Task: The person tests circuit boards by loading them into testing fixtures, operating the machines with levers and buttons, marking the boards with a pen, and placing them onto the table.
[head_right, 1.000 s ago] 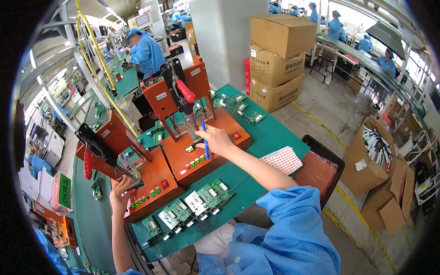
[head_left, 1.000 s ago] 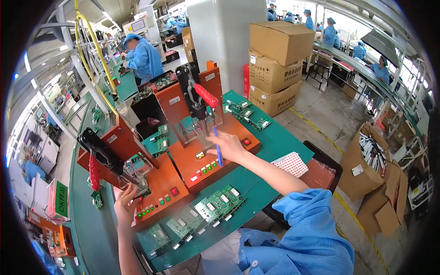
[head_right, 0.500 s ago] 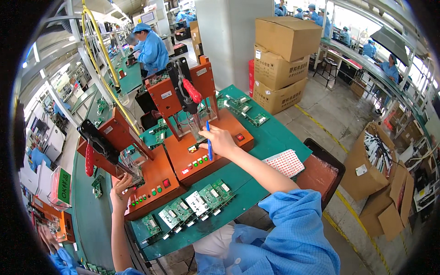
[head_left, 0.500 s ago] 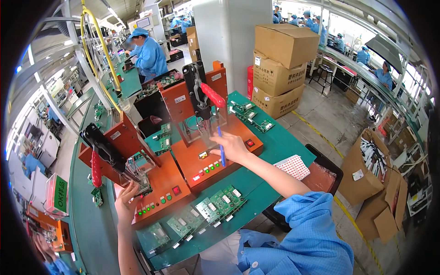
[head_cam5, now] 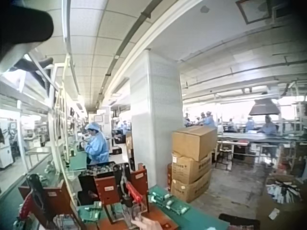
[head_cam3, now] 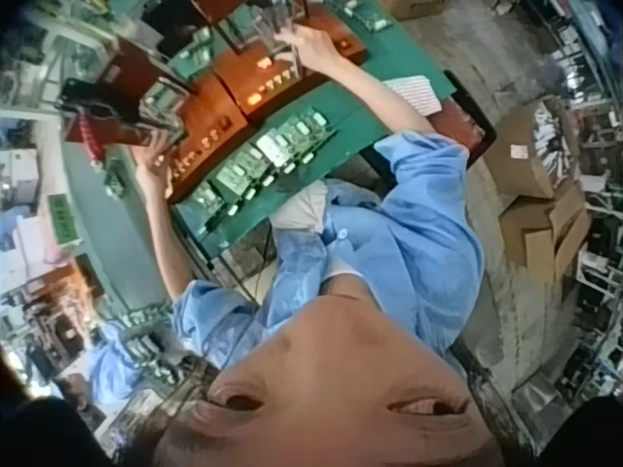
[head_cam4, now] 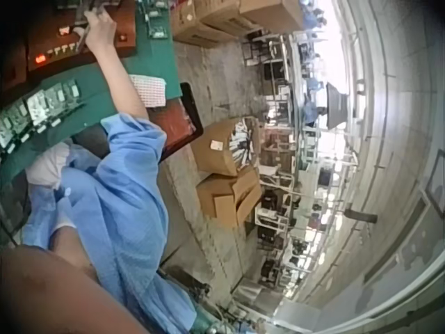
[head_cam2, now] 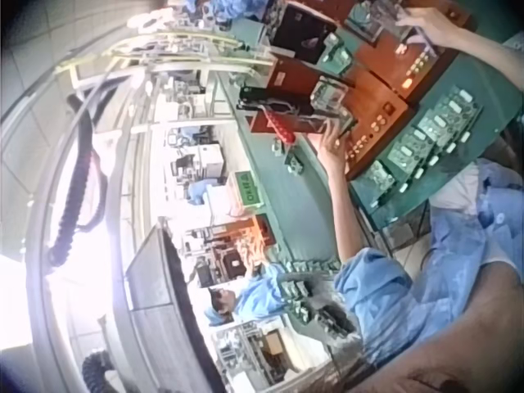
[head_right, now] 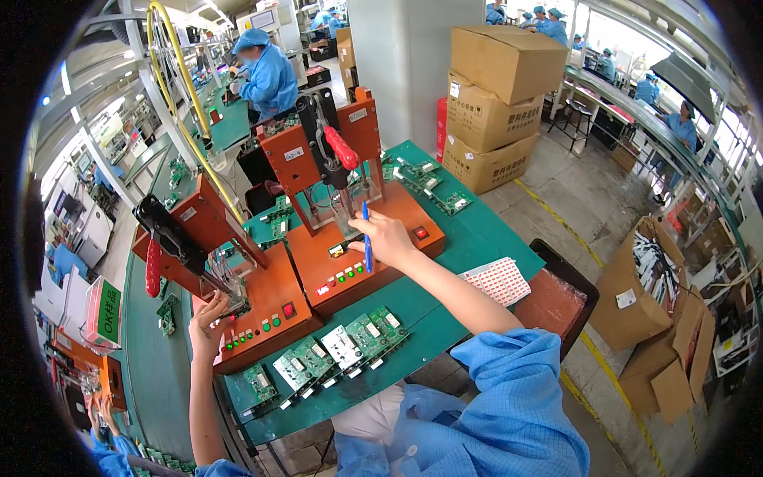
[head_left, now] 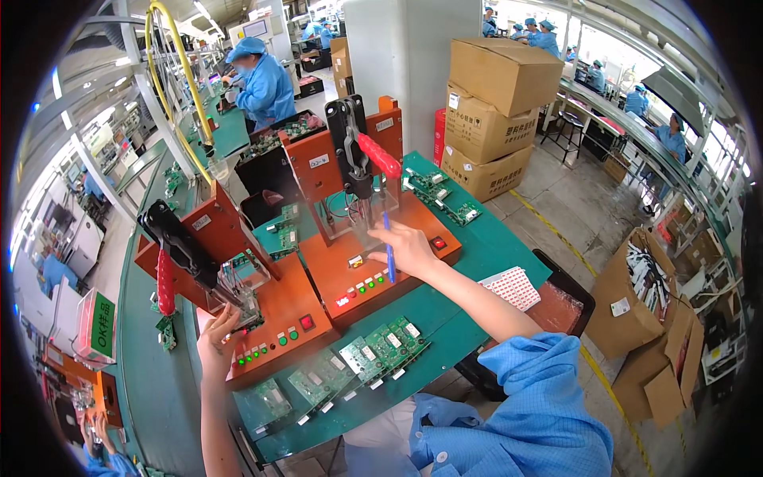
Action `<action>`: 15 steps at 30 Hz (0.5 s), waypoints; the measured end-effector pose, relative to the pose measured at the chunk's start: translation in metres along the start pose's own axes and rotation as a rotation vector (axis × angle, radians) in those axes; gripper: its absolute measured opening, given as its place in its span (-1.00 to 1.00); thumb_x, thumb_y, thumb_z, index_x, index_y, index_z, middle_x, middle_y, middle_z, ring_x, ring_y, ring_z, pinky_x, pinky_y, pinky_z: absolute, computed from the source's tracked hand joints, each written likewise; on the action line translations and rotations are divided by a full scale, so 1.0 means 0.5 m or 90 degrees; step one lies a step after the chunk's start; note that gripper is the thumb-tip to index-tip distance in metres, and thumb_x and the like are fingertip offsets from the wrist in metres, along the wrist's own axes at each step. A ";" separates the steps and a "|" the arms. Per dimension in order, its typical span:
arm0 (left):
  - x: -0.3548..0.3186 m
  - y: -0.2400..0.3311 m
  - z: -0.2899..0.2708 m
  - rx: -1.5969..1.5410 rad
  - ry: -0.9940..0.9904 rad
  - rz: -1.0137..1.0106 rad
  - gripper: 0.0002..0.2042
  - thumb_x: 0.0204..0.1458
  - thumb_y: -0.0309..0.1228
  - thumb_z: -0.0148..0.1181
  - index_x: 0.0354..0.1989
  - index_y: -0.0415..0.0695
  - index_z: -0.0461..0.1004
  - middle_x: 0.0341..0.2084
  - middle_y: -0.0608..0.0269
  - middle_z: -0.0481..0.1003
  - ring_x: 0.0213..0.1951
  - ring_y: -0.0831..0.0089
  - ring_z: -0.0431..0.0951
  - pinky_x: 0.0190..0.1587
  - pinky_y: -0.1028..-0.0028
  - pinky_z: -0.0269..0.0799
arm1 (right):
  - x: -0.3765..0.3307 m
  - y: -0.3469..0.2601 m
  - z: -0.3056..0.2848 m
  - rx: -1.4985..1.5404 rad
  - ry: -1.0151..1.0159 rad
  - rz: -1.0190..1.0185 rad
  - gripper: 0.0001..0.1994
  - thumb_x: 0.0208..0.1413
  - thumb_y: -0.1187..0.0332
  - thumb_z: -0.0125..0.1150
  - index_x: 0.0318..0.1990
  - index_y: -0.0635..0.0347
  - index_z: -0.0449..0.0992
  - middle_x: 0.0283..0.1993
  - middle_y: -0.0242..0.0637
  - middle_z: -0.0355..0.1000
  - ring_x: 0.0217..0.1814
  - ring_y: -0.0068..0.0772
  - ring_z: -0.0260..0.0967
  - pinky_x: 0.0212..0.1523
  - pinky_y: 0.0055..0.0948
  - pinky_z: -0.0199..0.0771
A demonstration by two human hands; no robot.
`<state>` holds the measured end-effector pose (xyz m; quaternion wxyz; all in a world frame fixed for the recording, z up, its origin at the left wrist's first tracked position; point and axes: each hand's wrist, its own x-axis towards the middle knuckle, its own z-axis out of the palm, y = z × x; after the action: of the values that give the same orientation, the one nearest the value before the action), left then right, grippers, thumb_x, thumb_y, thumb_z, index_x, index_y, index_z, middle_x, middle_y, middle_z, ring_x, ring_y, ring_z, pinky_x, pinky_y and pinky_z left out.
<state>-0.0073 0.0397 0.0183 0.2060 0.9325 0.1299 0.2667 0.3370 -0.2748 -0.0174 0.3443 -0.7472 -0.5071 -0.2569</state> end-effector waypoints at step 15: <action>0.004 0.000 0.000 0.012 -0.017 0.001 -0.46 -0.21 -0.62 0.39 0.07 -0.01 0.60 0.13 0.15 0.52 0.04 0.22 0.57 0.11 0.36 0.47 | 0.008 -0.011 -0.013 -0.012 -0.019 0.029 -0.51 -0.18 0.17 0.57 -0.06 0.16 0.63 -0.02 -0.02 0.57 0.05 -0.03 0.54 0.03 -0.23 0.59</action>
<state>-0.0058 0.0403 0.0193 0.1984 0.9380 0.1289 0.2535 0.3332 -0.2761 -0.0093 0.3353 -0.7656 -0.4923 -0.2430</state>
